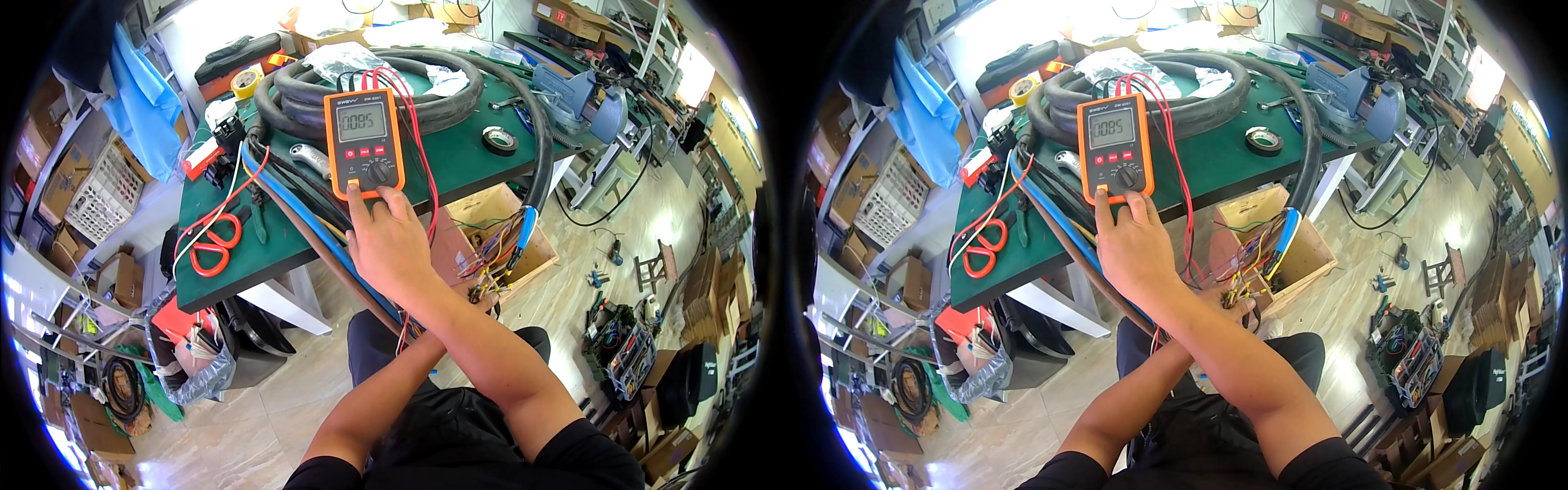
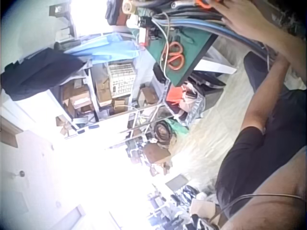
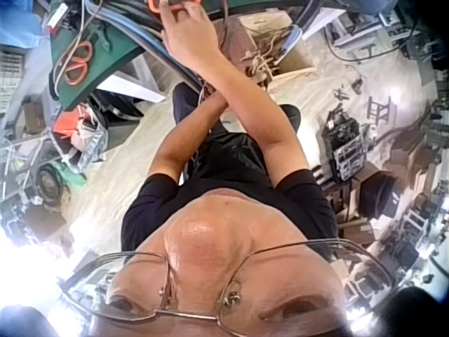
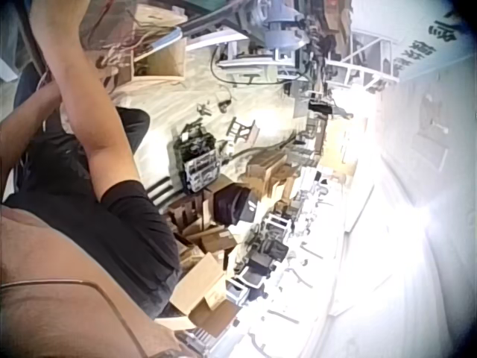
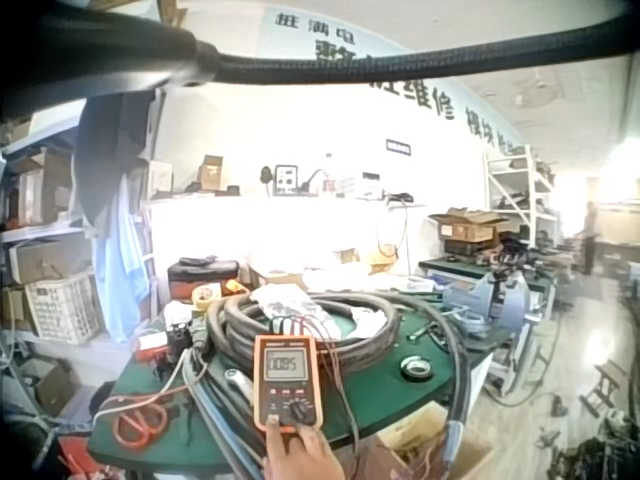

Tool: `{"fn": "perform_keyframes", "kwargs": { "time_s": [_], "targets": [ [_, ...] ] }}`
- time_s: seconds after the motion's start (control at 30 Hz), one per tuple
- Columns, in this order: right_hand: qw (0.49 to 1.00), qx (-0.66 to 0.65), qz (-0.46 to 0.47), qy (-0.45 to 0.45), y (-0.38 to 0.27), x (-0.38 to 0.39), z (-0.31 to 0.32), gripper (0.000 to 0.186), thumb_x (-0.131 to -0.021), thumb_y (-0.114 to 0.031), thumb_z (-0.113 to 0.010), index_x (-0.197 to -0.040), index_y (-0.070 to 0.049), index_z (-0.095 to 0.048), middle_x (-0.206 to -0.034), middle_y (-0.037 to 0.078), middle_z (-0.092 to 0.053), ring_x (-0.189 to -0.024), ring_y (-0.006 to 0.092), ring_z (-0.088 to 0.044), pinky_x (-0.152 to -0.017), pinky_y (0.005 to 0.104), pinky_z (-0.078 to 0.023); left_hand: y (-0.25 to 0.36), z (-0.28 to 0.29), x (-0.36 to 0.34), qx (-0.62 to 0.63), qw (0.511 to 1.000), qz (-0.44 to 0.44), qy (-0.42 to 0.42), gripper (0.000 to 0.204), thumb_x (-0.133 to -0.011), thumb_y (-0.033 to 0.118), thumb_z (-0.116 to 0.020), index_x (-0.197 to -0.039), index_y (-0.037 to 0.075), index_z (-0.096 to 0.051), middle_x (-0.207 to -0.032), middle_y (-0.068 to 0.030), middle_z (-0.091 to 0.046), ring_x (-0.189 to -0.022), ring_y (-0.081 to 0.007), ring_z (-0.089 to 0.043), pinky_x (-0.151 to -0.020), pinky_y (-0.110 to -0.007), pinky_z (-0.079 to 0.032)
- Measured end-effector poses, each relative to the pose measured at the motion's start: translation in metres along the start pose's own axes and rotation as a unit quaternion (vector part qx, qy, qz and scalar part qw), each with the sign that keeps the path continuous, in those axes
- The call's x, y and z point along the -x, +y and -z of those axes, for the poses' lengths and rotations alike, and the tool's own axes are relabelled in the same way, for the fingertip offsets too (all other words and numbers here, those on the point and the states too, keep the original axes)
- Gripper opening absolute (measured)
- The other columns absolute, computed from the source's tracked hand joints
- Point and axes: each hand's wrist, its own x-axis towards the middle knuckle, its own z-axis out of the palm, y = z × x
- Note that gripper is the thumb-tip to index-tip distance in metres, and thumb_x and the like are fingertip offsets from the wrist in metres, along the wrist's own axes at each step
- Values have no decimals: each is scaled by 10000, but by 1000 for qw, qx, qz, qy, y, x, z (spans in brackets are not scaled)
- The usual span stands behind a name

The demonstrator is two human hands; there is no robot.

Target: The person holds a bundle of wires, isolates individual wires, and uses a multimeter probe to test electrical connections while monitoring the digital display on the multimeter.

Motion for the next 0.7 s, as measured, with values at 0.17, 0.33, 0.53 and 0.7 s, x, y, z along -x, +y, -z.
{"fn": "perform_keyframes", "kwargs": {
  "time_s": [0.17, 0.33, 0.53, 0.7],
  "targets": [
    [1000, 0, -5, 24, 0, -2, -4, 537, -794, -177, -664, -1274, 20, -529, -970, 187, -568, -1064, 343, -508, -933, 423, -424, -5, -1, -3, -15, 1000, 2, 6, 314, -834, 299, -745, -1002, 48, -656, -623, -10, -594, -535, -113, -551, -500, -307, -440],
    [999, 5, -9, 35, -3, -7, 1, 438, -811, -120, -591, -1222, 32, -571, -900, 172, -565, -993, 330, -524, -950, 428, -435, -1, 4, -6, -58, 998, 23, -20, 384, -832, 332, -740, -1049, 27, -650, -640, -35, -618, -553, -121, -580, -510, -311, -455],
    [1000, 15, -8, 26, 1, -5, -4, 470, -806, -148, -625, -1244, 13, -568, -946, 169, -546, -1015, 332, -508, -934, 424, -425, 3, 6, -4, -81, 996, 22, -14, 499, -812, 401, -744, -1097, 6, -638, -681, -73, -639, -609, -161, -612, -574, -340, -482],
    [1000, 17, -14, 7, 3, -7, -2, 460, -811, -154, -635, -1240, 5, -584, -942, 166, -550, -1035, 326, -501, -943, 419, -416, 12, 7, -2, -63, 997, 34, -35, 508, -798, 422, -752, -1093, 22, -645, -699, -75, -639, -633, -176, -609, -613, -357, -485]
  ]
}}
